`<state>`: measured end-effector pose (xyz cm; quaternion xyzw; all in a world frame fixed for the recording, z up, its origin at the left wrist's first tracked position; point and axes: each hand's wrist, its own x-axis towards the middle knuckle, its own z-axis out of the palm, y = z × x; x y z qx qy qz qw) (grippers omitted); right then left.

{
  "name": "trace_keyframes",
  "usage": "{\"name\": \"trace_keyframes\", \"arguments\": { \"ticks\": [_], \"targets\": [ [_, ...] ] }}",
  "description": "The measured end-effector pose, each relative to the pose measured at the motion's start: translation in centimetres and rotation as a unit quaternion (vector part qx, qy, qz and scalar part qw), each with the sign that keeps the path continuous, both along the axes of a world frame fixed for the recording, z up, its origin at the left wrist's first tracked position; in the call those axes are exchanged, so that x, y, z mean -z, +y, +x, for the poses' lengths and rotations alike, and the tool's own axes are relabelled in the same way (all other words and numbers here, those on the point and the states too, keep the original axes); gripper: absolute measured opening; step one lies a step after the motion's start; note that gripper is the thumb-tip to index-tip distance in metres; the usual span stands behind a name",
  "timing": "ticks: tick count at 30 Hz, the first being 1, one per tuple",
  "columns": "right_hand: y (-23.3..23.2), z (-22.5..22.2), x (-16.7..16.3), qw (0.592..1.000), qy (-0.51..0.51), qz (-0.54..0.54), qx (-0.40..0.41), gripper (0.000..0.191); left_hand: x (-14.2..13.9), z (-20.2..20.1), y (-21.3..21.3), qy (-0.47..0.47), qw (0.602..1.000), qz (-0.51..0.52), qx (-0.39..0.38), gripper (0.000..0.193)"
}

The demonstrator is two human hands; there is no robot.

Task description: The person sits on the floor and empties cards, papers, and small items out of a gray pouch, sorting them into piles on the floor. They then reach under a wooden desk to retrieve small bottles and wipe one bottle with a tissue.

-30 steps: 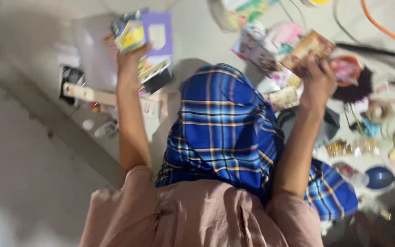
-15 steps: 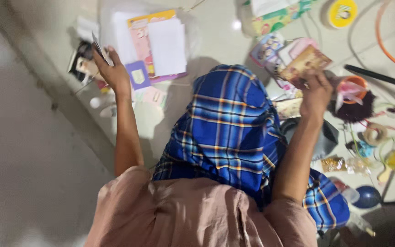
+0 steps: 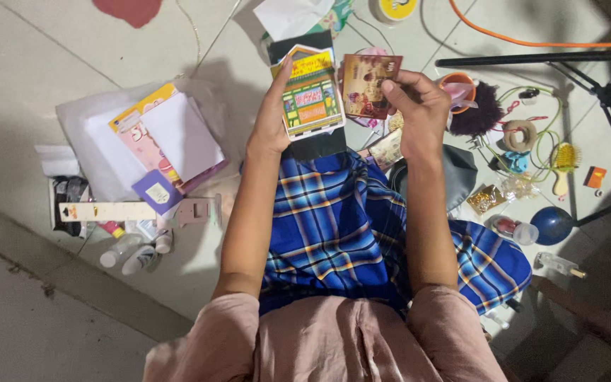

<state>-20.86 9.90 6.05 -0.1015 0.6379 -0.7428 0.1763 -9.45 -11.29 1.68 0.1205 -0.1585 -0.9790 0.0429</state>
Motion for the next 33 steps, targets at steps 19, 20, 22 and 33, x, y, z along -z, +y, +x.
{"name": "trace_keyframes", "arguments": {
  "ticks": [19, 20, 22, 33],
  "targets": [
    [-3.9, 3.0, 0.1, 0.967, 0.204, 0.124, -0.086, 0.033, 5.2, 0.7, 0.2, 0.041, 0.999, -0.01, 0.018, 0.063],
    [-4.5, 2.0, 1.0, 0.942, 0.263, 0.162, -0.131, 0.033, 5.3, 0.5, 0.5, 0.059, 0.998, -0.015, 0.025, 0.062],
    [-5.2, -0.3, 3.5, 0.937, 0.294, 0.166, -0.087, 0.04, 5.4, 0.0, 0.4, -0.03, 0.994, -0.11, -0.002, 0.057],
    [-6.0, -6.6, 23.7, 0.866, 0.322, 0.349, -0.156, 0.038, 3.5, 3.2, -6.5, -0.032, 0.981, -0.123, -0.147, 0.056]
  ]
}}
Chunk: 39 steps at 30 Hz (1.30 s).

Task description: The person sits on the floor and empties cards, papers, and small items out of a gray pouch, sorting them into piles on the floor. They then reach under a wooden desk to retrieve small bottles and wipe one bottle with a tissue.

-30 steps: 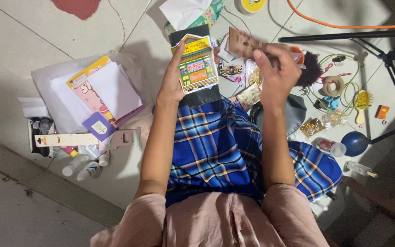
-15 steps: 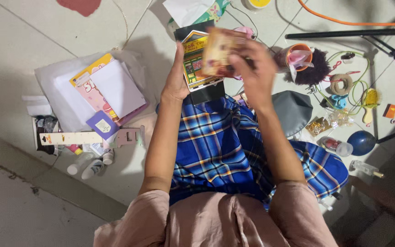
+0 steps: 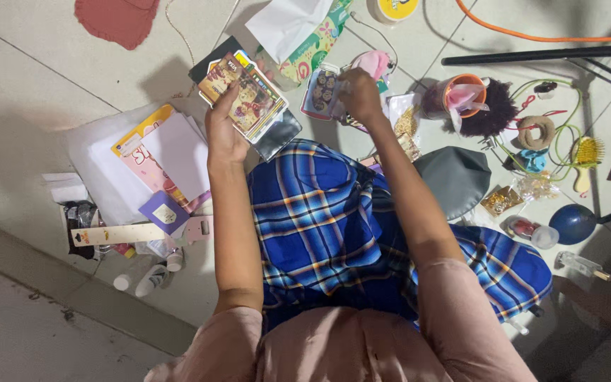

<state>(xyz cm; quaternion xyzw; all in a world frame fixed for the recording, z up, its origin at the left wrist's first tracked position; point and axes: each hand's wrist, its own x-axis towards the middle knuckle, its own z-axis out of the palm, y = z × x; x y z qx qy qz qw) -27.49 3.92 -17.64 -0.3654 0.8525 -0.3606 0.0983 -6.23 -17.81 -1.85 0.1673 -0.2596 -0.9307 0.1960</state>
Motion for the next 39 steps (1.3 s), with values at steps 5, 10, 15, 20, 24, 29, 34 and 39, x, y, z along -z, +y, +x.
{"name": "trace_keyframes", "arguments": {
  "ticks": [5, 10, 15, 20, 24, 29, 34, 39],
  "targets": [
    [-3.9, 0.4, 0.1, 0.998, 0.054, 0.018, -0.002, 0.082, 0.7, 0.7, -0.2, -0.03, 0.999, 0.029, -0.01, 0.056],
    [-6.4, 0.3, -1.8, 0.962, -0.014, 0.27, 0.027, 0.072, 1.0, 1.4, -0.7, -0.053, 0.999, 0.008, -0.01, 0.055],
    [-3.6, -1.9, -3.0, 0.974, -0.201, 0.085, -0.063, 0.036, 1.1, 1.4, -1.4, -0.061, 0.998, -0.001, -0.022, 0.055],
    [2.1, -4.0, -9.5, 0.92, -0.376, -0.107, -0.034, 0.012, 0.1, 0.5, -1.2, -0.044, 0.999, 0.002, -0.022, 0.056],
    [5.2, -4.6, -18.0, 0.909, -0.381, -0.167, -0.014, 0.017, -1.0, -0.9, 0.6, 0.047, 0.991, 0.102, 0.073, 0.059],
    [7.9, -2.3, -25.3, 0.873, -0.424, -0.237, -0.04, 0.022, -1.2, -2.1, 5.2, -0.019, 0.989, 0.105, 0.105, 0.05],
    [9.2, 0.2, -26.6, 0.889, -0.417, -0.168, -0.09, 0.018, 0.8, -1.8, 10.6, -0.07, 0.987, 0.015, 0.141, 0.043],
    [10.4, 3.0, -26.0, 0.942, -0.287, -0.119, -0.129, 0.016, 3.9, -1.5, 14.9, -0.061, 0.976, 0.014, 0.208, 0.035]
  ]
}}
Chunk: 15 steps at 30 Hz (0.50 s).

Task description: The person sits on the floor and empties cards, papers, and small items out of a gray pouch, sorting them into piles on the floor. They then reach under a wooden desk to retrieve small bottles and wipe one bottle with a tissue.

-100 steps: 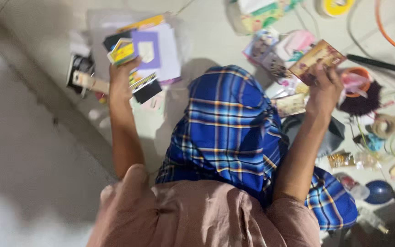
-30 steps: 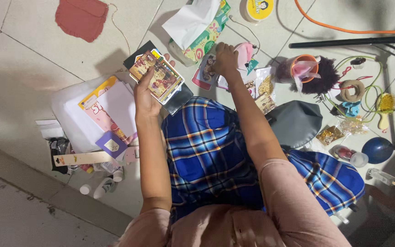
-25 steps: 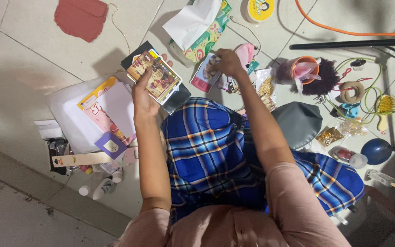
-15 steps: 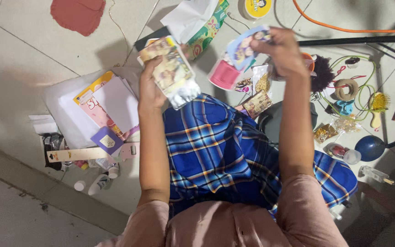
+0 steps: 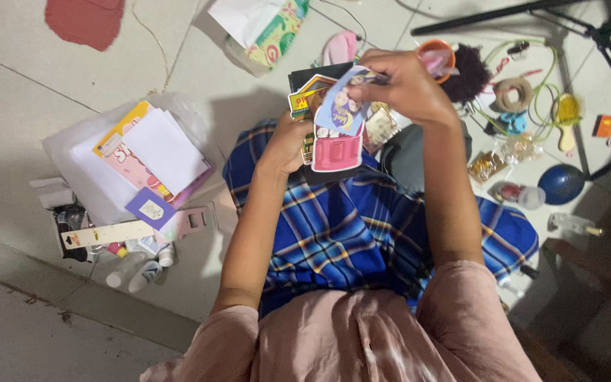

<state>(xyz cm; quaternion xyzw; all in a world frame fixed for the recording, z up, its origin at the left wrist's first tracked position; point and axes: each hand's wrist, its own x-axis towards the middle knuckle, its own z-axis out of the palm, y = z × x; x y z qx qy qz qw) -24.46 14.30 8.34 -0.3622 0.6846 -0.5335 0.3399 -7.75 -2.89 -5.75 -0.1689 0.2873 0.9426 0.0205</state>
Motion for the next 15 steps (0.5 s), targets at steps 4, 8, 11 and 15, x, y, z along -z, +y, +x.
{"name": "trace_keyframes", "arguments": {
  "ticks": [4, 8, 11, 15],
  "targets": [
    [1.5, 1.6, 1.1, 0.994, 0.101, 0.004, 0.046, 0.019, 0.3, 0.5, 2.0, 0.007, 0.996, 0.093, 0.007, 0.028],
    [3.5, 2.1, 2.6, 0.974, 0.205, -0.06, 0.072, 0.016, -1.6, 0.9, 3.1, -0.011, 0.989, 0.146, 0.026, 0.057],
    [5.7, 2.2, 2.4, 0.969, -0.049, -0.082, 0.227, 0.016, -3.0, 1.2, 3.5, -0.015, 0.979, 0.2, 0.04, 0.048],
    [8.7, 3.8, 0.2, 0.924, -0.113, -0.148, 0.334, 0.036, -4.1, 2.2, 3.8, 0.042, 0.995, 0.055, 0.073, 0.061]
  ]
}}
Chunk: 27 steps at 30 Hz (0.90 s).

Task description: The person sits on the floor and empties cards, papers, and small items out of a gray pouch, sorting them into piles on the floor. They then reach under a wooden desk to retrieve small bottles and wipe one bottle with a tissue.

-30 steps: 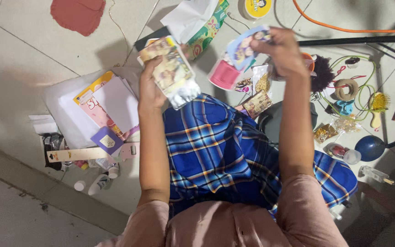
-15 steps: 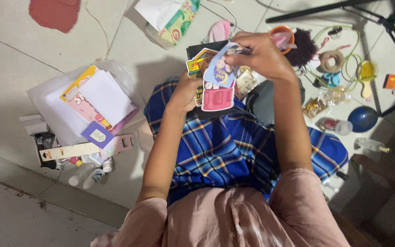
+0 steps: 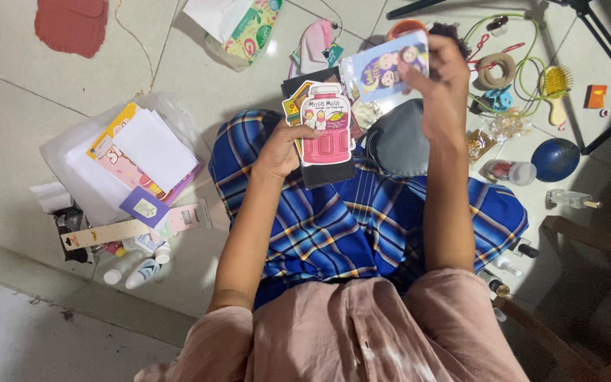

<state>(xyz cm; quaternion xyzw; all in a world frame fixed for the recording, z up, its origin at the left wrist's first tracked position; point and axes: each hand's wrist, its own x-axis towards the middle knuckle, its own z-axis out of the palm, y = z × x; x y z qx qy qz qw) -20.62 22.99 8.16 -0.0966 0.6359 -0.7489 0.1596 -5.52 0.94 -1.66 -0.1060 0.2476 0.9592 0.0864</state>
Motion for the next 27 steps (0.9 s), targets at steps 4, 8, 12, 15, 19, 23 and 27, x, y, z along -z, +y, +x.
{"name": "trace_keyframes", "arguments": {
  "ticks": [4, 8, 12, 15, 19, 23, 27],
  "targets": [
    [1.4, 3.7, -0.7, 0.996, -0.037, -0.065, 0.055, 0.054, -0.1, 0.1, 1.1, -0.012, 1.0, 0.013, -0.02, 0.07],
    [2.0, 7.2, 1.9, 0.993, -0.024, 0.016, 0.117, 0.032, 0.3, -0.3, 2.5, -0.013, 0.999, 0.014, -0.044, 0.059],
    [0.6, 10.9, 5.0, 0.988, -0.085, -0.036, 0.125, 0.023, 0.6, 0.0, 3.9, -0.046, 0.995, 0.039, -0.084, 0.045],
    [-0.7, 12.9, 5.4, 0.993, 0.041, 0.079, 0.074, 0.016, 0.6, 0.5, 4.3, -0.039, 0.997, -0.01, -0.067, 0.045],
    [-0.8, 12.8, 4.0, 0.973, 0.148, 0.156, 0.086, 0.011, 0.1, 0.8, 3.9, -0.027, 0.998, -0.012, -0.052, 0.048],
    [-0.2, 11.2, 3.8, 0.988, 0.027, 0.12, 0.093, 0.016, -1.0, 0.9, 3.7, -0.025, 0.999, -0.003, -0.04, 0.048],
    [0.6, 10.1, 5.0, 0.993, 0.013, 0.08, 0.085, 0.012, -1.3, 0.8, 3.6, -0.027, 0.999, 0.004, -0.03, 0.044]
  ]
}}
